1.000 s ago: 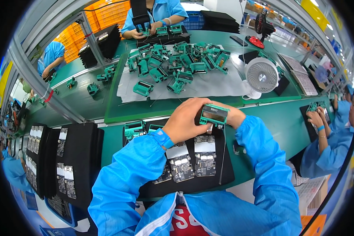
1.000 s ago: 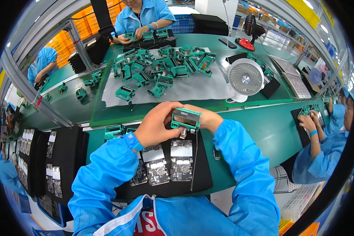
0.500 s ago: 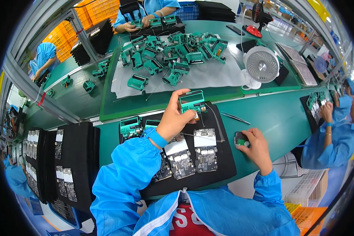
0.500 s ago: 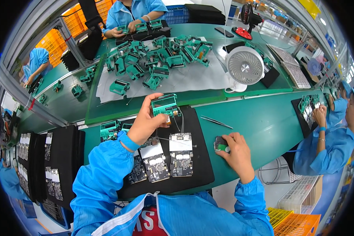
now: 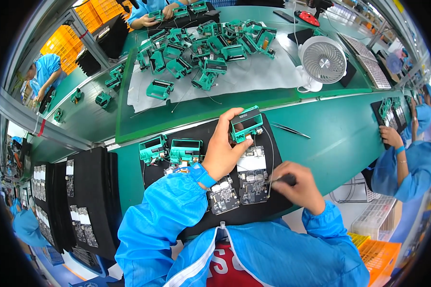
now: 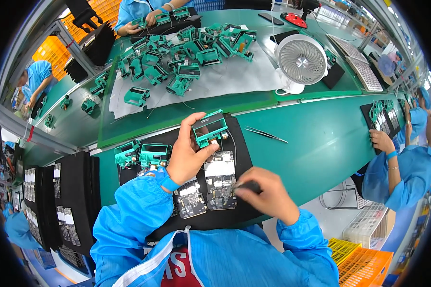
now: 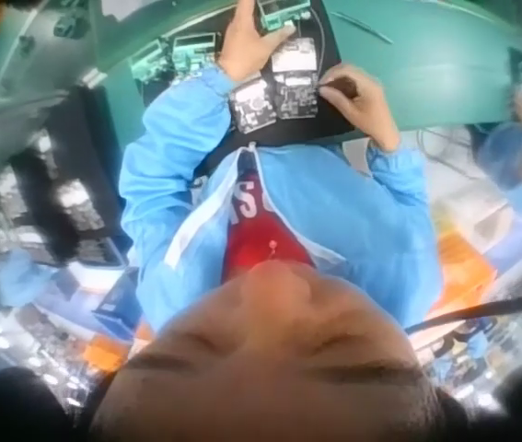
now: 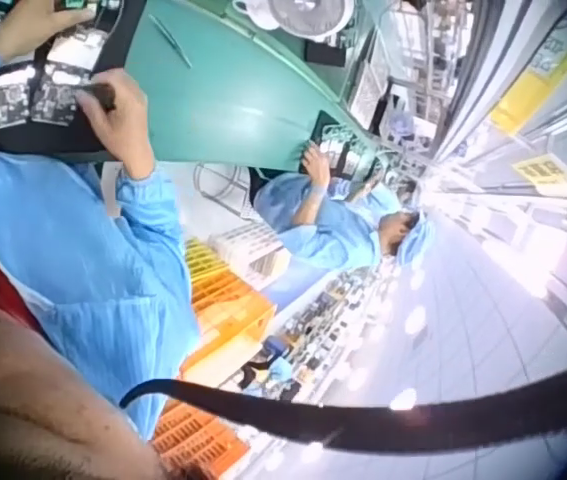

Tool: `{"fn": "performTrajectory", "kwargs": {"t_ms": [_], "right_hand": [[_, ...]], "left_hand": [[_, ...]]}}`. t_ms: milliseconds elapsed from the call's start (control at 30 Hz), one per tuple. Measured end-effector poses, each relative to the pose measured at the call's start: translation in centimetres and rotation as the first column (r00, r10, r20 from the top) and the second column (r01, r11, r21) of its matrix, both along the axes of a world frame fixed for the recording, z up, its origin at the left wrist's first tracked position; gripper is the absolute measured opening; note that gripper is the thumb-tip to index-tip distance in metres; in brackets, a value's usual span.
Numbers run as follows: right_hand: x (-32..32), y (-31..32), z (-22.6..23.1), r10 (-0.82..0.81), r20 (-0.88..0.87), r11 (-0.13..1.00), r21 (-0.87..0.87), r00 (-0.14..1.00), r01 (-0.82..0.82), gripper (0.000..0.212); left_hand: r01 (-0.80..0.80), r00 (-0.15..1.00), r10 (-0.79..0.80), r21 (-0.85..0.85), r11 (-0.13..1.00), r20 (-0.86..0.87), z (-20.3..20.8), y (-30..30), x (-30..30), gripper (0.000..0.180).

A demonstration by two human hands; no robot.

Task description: The person assembles small green plastic components onto circuit board units by hand, placing the completed units into a black mounting tray on an assembly line.

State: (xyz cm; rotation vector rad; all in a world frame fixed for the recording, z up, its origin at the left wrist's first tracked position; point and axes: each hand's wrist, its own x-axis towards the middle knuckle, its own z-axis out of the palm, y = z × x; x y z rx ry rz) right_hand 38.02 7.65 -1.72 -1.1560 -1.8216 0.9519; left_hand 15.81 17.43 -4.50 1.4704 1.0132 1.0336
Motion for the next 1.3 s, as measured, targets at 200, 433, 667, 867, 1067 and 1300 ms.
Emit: {"fn": "performTrajectory", "kwargs": {"t_ms": [200, 433, 667, 867, 1067, 1300], "right_hand": [[-2.8, -0.4, -1.3, 0.214, 0.069, 0.964, 0.149, 0.974, -0.222, 0.023], [-2.9, -0.4, -1.4, 0.191, 0.059, 0.973, 0.124, 0.980, -0.197, 0.021], [-3.0, -0.3, -1.4, 0.179, 0.059, 0.973, 0.137, 0.982, -0.186, 0.022], [-3.0, 0.0, -1.8, 0.174, 0.062, 0.974, 0.133, 0.983, -0.181, 0.022], [-3.0, -0.1, -1.1, 0.155, 0.011, 0.979, 0.133, 0.988, -0.155, 0.018], [-1.9, 4.6, 1.8, -0.080, 0.277, 0.954, 0.299, 0.957, -0.006, 0.018]], "left_hand": [[0.005, 0.999, -0.006, 0.050, 0.999, 0.031, -0.1, 0.0, 0.1, 0.072], [0.056, 0.990, -0.049, 0.048, 0.997, -0.130, 1.1, -0.4, -0.1, 0.075], [0.098, 0.991, -0.099, -0.014, 0.995, -0.095, 1.4, -0.1, -0.6, 0.079], [0.118, 0.972, -0.093, 0.107, 0.987, -0.215, 1.2, 0.2, -0.2, 0.078], [0.162, 0.941, -0.078, 0.235, 0.958, -0.330, 0.8, -0.4, 0.1, 0.076], [0.191, 0.939, -0.089, 0.287, 0.939, -0.332, 0.7, 0.0, -0.1, 0.078]]}}
